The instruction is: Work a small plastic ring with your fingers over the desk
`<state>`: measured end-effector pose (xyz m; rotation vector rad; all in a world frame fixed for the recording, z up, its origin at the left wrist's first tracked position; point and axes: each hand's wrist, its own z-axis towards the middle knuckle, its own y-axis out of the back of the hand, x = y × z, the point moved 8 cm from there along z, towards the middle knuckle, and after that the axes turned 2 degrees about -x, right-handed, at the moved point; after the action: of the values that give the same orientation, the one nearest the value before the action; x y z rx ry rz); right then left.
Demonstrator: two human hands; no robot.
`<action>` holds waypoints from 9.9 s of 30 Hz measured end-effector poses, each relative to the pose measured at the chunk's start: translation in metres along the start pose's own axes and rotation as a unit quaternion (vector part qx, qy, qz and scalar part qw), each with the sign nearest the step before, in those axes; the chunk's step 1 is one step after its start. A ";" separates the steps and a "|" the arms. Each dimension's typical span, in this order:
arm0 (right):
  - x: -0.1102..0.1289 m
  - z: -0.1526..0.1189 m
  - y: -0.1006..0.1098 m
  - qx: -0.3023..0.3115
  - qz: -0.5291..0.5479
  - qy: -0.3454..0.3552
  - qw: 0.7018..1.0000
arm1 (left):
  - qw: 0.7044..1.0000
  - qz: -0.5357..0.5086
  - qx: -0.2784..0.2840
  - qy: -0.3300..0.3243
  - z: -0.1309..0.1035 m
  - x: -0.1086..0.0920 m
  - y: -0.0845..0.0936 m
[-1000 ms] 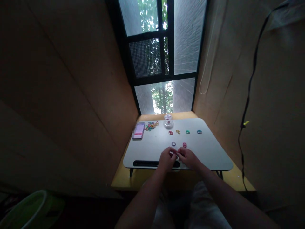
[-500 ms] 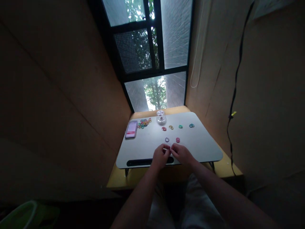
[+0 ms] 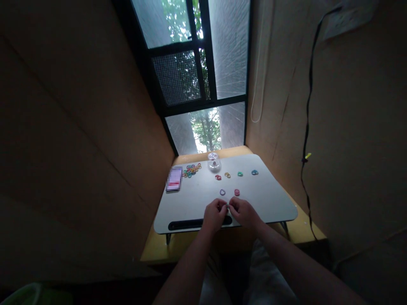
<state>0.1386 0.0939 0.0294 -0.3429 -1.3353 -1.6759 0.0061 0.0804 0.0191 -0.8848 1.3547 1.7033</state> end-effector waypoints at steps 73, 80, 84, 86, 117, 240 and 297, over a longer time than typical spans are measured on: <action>-0.002 -0.005 -0.004 0.001 0.014 -0.001 1.000 | 0.995 -0.023 0.078 -0.064 -0.015 -0.019 -0.003; -0.002 -0.005 -0.004 0.000 0.016 0.000 1.000 | 0.996 -0.044 0.064 -0.049 -0.013 -0.017 -0.003; 0.000 -0.005 -0.002 -0.003 0.016 0.003 1.000 | 0.997 -0.051 0.054 -0.030 -0.011 -0.015 -0.002; 0.000 -0.005 -0.002 -0.004 0.013 0.003 1.000 | 0.997 -0.050 0.052 -0.025 -0.011 -0.014 -0.002; 0.013 -0.005 0.004 0.002 0.067 0.019 0.998 | 1.000 -0.028 0.001 -0.002 -0.010 -0.010 0.001; 0.003 -0.008 -0.001 -0.003 -0.018 -0.002 1.000 | 0.998 0.054 0.015 -0.028 -0.017 -0.012 -0.002; 0.003 -0.008 -0.001 0.014 -0.026 -0.006 1.000 | 0.995 0.084 0.022 -0.041 -0.019 -0.013 -0.006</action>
<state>0.1389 0.0855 0.0279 -0.3056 -1.3860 -1.6987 0.0185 0.0609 0.0241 -0.6843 1.4400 1.8085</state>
